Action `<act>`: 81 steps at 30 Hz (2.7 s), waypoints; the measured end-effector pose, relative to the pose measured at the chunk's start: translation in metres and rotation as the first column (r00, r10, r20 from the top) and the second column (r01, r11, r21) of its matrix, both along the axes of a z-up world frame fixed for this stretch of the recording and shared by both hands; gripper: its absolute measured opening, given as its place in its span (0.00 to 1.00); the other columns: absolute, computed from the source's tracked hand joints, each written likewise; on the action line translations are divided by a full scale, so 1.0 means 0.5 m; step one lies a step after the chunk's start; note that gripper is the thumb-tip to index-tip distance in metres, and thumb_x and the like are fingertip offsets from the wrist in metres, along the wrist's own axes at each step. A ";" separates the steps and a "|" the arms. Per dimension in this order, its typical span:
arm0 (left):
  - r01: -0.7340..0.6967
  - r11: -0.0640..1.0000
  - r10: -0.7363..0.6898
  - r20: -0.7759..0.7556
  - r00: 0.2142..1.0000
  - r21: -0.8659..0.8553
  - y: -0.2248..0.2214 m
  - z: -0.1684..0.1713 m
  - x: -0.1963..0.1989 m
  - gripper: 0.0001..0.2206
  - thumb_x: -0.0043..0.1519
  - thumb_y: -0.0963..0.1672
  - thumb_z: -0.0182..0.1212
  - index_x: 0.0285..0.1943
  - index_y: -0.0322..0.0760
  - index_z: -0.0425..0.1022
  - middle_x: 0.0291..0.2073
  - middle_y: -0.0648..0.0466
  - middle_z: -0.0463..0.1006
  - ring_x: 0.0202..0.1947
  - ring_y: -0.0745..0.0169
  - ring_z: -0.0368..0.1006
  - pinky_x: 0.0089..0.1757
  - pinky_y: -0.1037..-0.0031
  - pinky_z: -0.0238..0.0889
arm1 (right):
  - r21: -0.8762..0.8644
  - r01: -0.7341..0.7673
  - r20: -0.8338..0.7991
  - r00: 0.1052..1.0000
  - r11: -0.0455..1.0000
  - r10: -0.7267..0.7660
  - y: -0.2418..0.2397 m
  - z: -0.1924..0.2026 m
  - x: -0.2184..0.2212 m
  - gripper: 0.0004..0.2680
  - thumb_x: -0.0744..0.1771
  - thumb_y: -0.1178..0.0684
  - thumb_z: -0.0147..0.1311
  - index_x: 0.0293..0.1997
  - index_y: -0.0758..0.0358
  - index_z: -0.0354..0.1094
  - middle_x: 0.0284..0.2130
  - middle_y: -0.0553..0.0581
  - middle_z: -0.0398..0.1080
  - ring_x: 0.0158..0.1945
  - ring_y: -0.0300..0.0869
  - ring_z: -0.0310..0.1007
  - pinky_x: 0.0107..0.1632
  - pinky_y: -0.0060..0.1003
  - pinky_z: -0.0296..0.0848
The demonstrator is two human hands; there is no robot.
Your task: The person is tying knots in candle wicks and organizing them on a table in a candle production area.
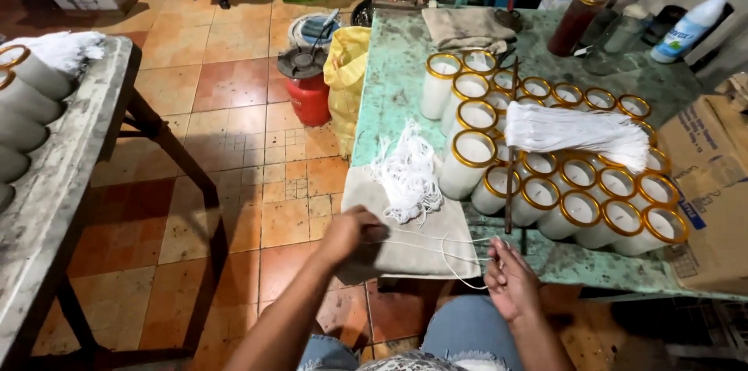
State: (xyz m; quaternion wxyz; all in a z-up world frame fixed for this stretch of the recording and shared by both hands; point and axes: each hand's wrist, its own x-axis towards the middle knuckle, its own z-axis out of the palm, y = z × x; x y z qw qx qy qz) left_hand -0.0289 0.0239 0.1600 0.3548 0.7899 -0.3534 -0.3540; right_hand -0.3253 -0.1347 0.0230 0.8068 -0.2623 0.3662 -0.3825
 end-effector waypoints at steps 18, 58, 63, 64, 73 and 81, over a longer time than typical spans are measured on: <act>0.214 0.958 -0.121 0.408 0.905 -0.192 0.028 -0.254 0.108 0.04 0.57 0.47 0.69 0.37 0.47 0.83 0.38 0.50 0.78 0.43 0.42 0.78 0.43 0.60 0.74 | -0.543 -0.262 -0.364 0.930 0.798 0.058 -0.031 0.172 0.182 0.06 0.70 0.52 0.56 0.44 0.62 0.70 0.13 0.42 0.47 0.11 0.26 0.46 0.15 0.19 0.47; -0.208 0.754 -0.017 -0.334 0.942 -0.623 -0.162 0.042 0.073 0.07 0.59 0.42 0.71 0.42 0.35 0.83 0.25 0.59 0.73 0.29 0.75 0.64 0.30 0.86 0.58 | -0.443 -0.185 -0.115 0.982 0.877 0.149 -0.011 0.296 0.390 0.04 0.70 0.53 0.51 0.43 0.59 0.69 0.22 0.41 0.57 0.17 0.25 0.51 0.16 0.14 0.53; 0.155 0.718 -0.181 0.032 0.983 -0.678 -0.131 0.057 0.070 0.04 0.58 0.41 0.70 0.38 0.45 0.86 0.38 0.57 0.62 0.42 0.67 0.62 0.47 0.77 0.60 | -0.064 -0.621 0.177 0.763 0.781 0.621 -0.065 0.193 0.414 0.14 0.65 0.53 0.52 0.56 0.44 0.66 0.23 0.38 0.60 0.19 0.26 0.47 0.20 0.18 0.40; 0.201 0.774 -0.241 0.014 0.970 -0.601 -0.130 0.051 0.069 0.03 0.61 0.42 0.69 0.38 0.49 0.86 0.42 0.59 0.60 0.47 0.69 0.65 0.51 0.79 0.62 | -0.031 -0.731 0.410 0.613 0.682 0.675 -0.072 0.179 0.416 0.28 0.60 0.58 0.52 0.69 0.37 0.61 0.20 0.36 0.57 0.19 0.27 0.45 0.20 0.21 0.37; 0.216 0.691 -0.275 0.025 0.961 -0.690 -0.115 0.106 0.051 0.02 0.58 0.43 0.71 0.37 0.47 0.87 0.42 0.58 0.59 0.53 0.67 0.62 0.57 0.73 0.59 | 0.048 -0.770 0.311 0.617 0.637 0.722 -0.077 0.220 0.417 0.05 0.67 0.49 0.54 0.31 0.42 0.64 0.14 0.36 0.49 0.20 0.29 0.43 0.21 0.23 0.35; -0.164 0.586 0.031 -0.180 0.983 -0.794 -0.117 0.123 0.021 0.02 0.60 0.44 0.68 0.34 0.46 0.84 0.39 0.60 0.63 0.53 0.62 0.63 0.55 0.71 0.61 | -0.460 -0.249 0.042 0.953 0.853 0.301 -0.001 0.327 0.392 0.02 0.67 0.58 0.59 0.39 0.61 0.69 0.22 0.48 0.60 0.18 0.29 0.47 0.19 0.25 0.43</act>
